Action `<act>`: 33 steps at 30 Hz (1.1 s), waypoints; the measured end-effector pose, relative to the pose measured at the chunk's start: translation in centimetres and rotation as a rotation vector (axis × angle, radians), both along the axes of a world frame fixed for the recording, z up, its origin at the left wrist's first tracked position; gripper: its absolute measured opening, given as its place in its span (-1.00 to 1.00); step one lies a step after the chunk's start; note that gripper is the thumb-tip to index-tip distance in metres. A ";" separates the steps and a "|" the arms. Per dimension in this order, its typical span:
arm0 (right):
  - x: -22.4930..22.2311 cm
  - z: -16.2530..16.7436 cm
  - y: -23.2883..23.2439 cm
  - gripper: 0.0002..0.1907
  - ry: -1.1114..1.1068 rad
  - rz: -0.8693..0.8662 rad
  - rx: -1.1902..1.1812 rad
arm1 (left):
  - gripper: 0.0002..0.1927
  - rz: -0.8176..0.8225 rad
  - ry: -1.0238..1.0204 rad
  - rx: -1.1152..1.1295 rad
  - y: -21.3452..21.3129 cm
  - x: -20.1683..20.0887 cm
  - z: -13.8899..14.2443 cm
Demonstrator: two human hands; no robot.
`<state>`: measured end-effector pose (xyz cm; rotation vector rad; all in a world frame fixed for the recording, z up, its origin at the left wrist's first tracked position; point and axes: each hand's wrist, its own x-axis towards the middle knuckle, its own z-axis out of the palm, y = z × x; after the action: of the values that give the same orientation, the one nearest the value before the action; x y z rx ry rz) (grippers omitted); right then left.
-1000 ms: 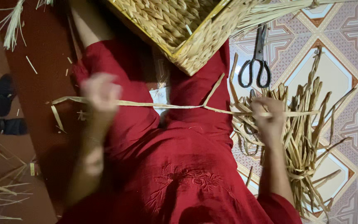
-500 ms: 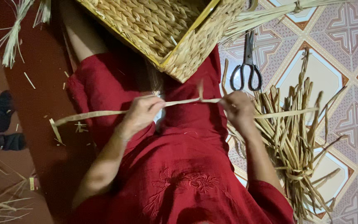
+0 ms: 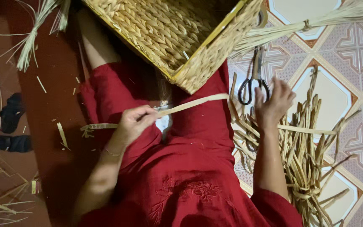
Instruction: The person weaves a rectangular basket by hand, threading dried palm strips through the existing weave along the rim. They adjust the basket's position and continue interlacing the strips to build up the side walls.
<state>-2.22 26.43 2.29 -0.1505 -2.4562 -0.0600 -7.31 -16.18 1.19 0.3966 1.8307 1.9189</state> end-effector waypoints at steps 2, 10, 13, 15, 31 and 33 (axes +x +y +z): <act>1.5 1.3 -3.6 -0.81 -0.165 0.138 -0.478 | -0.90 -0.018 0.036 0.041 1.5 0.2 0.0; 3.8 1.2 -14.2 -0.78 -0.363 0.409 -1.618 | -0.88 -0.108 0.024 0.027 7.9 2.0 0.3; 2.9 0.9 -13.7 -0.81 -0.232 0.368 -1.733 | -0.88 -0.142 0.072 -0.061 8.0 1.8 0.5; 2.1 1.0 -12.0 -0.79 -0.230 0.240 -1.711 | -0.87 -0.175 0.041 -0.102 7.5 1.4 0.3; -2.4 -0.9 4.9 -0.79 0.333 0.212 -1.895 | -0.84 -0.312 -0.240 -0.028 0.6 -1.5 -4.9; -2.5 -1.6 7.6 -0.79 0.353 0.276 -1.905 | -0.83 -0.311 -0.266 -0.033 -0.4 -1.8 -5.1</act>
<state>-4.76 34.02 0.73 -0.5223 -1.3401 2.1274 -9.10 -16.58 -3.94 0.3704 1.5282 1.6414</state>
